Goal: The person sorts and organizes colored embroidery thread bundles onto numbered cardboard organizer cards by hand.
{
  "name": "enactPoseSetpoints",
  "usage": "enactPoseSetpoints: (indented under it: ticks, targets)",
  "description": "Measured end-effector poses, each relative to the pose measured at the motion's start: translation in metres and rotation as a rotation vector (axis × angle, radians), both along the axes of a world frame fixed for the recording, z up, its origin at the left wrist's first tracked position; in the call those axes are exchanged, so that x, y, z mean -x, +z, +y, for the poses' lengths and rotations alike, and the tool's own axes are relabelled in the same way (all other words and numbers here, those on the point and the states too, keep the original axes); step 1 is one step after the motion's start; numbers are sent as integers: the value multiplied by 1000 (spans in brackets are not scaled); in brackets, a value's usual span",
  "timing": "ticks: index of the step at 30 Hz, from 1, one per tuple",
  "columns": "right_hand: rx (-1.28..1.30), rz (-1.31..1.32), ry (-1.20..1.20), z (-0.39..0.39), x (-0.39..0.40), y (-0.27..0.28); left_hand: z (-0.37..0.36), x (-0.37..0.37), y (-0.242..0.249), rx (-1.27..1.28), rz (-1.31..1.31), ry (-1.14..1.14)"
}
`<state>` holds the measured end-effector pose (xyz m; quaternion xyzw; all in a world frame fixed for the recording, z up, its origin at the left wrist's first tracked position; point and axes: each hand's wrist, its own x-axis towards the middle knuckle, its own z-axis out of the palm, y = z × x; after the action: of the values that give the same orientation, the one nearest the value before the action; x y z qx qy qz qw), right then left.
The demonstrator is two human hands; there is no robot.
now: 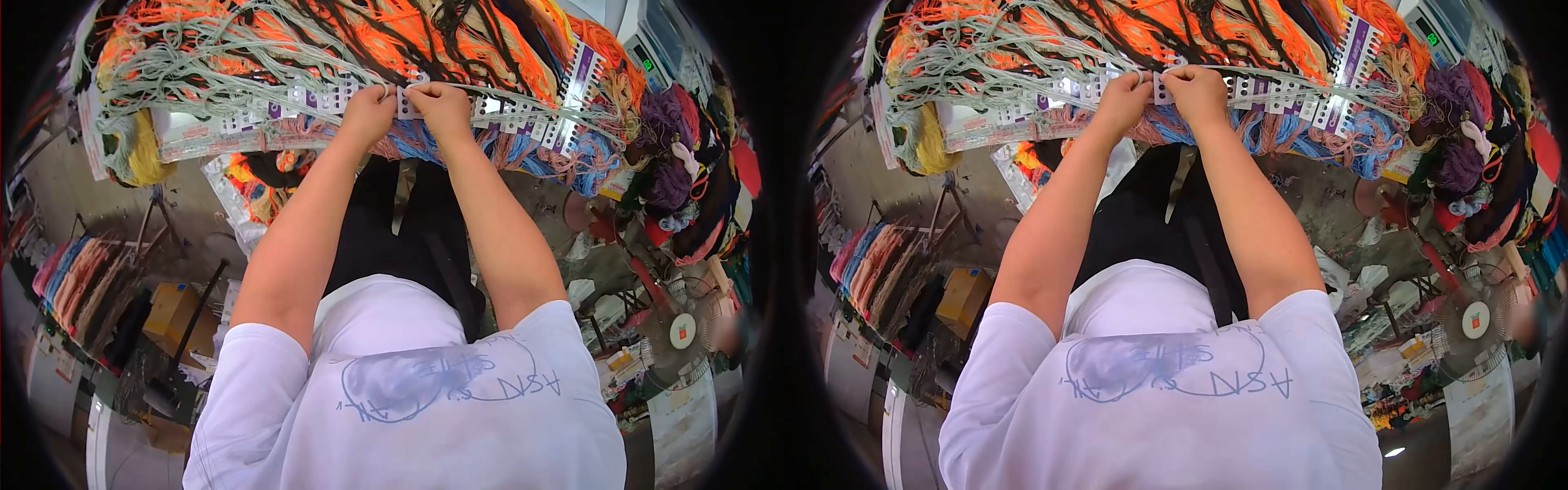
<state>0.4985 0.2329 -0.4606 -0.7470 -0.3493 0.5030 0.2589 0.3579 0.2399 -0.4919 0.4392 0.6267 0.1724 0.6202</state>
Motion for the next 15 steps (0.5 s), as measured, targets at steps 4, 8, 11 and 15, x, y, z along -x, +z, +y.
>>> enactPoseSetpoints:
  ticks: [4, 8, 11, 15]
  targets:
    - [3, -122, -51, -3, 7, 1, 7, -2, 12, 256, -200, 155]
    - [-251, -338, 38, -13, 13, -1, 6, 3, -3, 230, -249, 135]
    - [-370, -311, 151, -24, 10, -1, 9, 2, 0, 235, -283, 158]
    - [-386, -186, 188, -26, 1, 2, 10, 0, 7, 87, -62, 81]
